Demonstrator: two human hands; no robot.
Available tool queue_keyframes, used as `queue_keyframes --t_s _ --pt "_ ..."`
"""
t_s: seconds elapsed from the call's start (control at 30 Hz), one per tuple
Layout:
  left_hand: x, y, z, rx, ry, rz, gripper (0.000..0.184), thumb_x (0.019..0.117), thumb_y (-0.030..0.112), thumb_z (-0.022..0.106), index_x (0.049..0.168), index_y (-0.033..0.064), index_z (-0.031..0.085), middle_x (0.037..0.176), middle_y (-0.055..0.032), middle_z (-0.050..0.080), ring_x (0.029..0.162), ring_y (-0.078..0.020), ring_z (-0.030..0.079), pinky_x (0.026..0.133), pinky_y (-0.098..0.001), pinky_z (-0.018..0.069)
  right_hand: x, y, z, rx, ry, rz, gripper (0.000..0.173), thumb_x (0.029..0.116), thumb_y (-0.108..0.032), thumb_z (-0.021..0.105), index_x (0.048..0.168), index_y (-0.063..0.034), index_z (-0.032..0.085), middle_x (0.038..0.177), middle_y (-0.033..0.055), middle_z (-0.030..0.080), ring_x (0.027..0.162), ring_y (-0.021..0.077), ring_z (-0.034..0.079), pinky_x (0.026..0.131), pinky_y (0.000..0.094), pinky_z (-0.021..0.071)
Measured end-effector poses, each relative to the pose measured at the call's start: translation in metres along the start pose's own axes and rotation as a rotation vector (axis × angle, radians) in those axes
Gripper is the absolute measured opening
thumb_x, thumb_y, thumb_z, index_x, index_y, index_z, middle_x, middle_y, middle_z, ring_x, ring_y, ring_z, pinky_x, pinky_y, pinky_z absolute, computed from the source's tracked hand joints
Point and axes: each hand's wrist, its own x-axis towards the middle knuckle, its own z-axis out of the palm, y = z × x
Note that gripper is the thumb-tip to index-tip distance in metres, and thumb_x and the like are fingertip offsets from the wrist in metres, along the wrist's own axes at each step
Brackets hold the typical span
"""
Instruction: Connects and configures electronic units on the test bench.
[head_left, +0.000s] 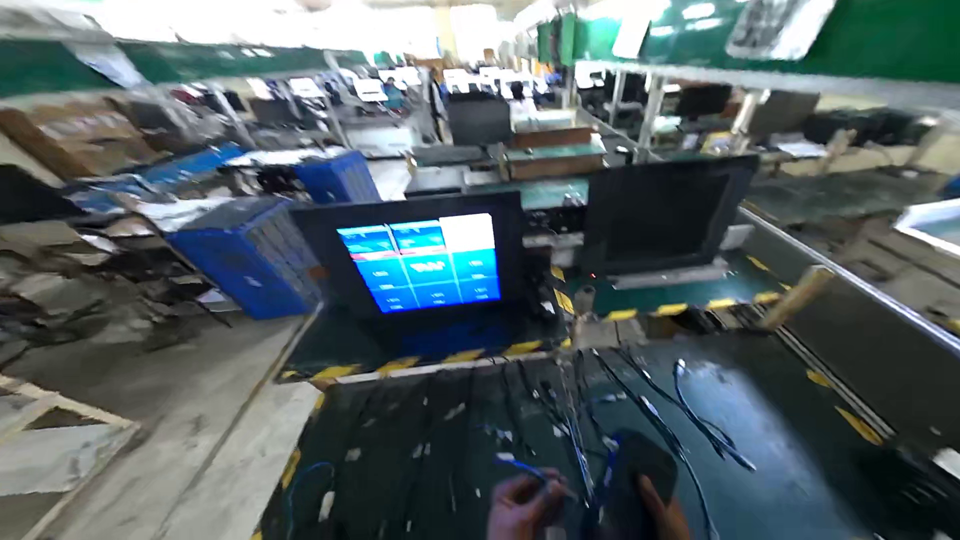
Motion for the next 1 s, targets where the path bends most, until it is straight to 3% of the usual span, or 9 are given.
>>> queue_keyframes --t_s 0.17,0.23,0.4,0.53,0.8,0.93,1.0 --pt "0.012 0.020 0.029 -0.006 -0.062 0.127 0.014 0.0906 -0.004 0.070 0.103 -0.0054 0.075 0.101 -0.0174 0.076 0.087 -0.0230 0.074 0.080 -0.0366 0.0636 0.010 -0.013 0.014 0.137 0.026 -0.055 0.088 0.0704 -0.043 0.091 0.133 0.0002 0.047 0.102 0.0108 0.074 0.089 0.0185 0.074 0.080 0.0386 0.0649" --pt "0.017 0.016 0.034 -0.004 -0.088 0.141 0.014 0.0900 0.000 0.073 0.102 -0.0050 0.075 0.100 -0.0176 0.076 0.089 -0.0226 0.074 0.081 -0.0364 0.0635 0.012 -0.012 0.014 0.155 0.018 -0.067 0.092 0.0659 -0.046 0.094 0.130 0.0010 0.049 0.101 0.0114 0.074 0.088 0.0196 0.074 0.080 0.0395 0.0649" --pt "0.023 0.011 0.033 -0.005 -0.140 0.167 0.015 0.0886 0.002 0.076 0.102 -0.0044 0.076 0.104 -0.0185 0.075 0.091 -0.0239 0.074 0.082 -0.0375 0.0633 0.014 -0.011 0.007 0.147 0.010 -0.129 0.093 0.0656 -0.050 0.094 0.131 0.0000 0.049 0.103 0.0109 0.073 0.090 0.0200 0.074 0.081 0.0406 0.0645" --pt "0.024 0.007 0.031 0.006 -0.172 0.209 0.015 0.0883 0.004 0.077 0.102 -0.0035 0.077 0.105 -0.0188 0.075 0.089 -0.0229 0.074 0.080 -0.0365 0.0632 0.011 -0.019 0.004 0.121 0.020 -0.216 0.086 0.0649 -0.043 0.096 0.126 -0.0005 0.053 0.100 0.0092 0.074 0.088 0.0188 0.074 0.080 0.0396 0.0651" --pt "0.023 0.006 0.045 0.011 -0.127 0.272 0.015 0.0857 0.002 0.079 0.098 -0.0061 0.076 0.100 -0.0206 0.075 0.086 -0.0235 0.074 0.078 -0.0361 0.0636 0.005 -0.025 0.005 0.115 0.073 -0.280 0.090 0.0645 -0.036 0.097 0.131 -0.0013 0.046 0.103 0.0065 0.073 0.089 0.0163 0.074 0.080 0.0369 0.0653" --pt "0.022 -0.006 0.064 0.142 -0.069 0.417 0.010 0.0843 -0.001 0.078 0.093 -0.0048 0.077 0.095 -0.0154 0.077 0.082 -0.0192 0.074 0.076 -0.0326 0.0637 -0.001 -0.023 0.008 0.102 0.180 -0.258 0.089 0.0612 -0.037 0.098 0.127 -0.0006 0.050 0.098 0.0064 0.074 0.084 0.0157 0.074 0.076 0.0360 0.0658" --pt "0.027 -0.013 0.067 0.174 -0.087 0.433 0.010 0.0871 0.001 0.076 0.096 -0.0041 0.077 0.095 -0.0141 0.076 0.083 -0.0193 0.074 0.078 -0.0340 0.0636 0.002 -0.021 0.007 0.088 0.211 -0.227 0.087 0.0637 -0.042 0.096 0.126 0.0011 0.052 0.097 0.0079 0.074 0.084 0.0170 0.074 0.075 0.0375 0.0656"
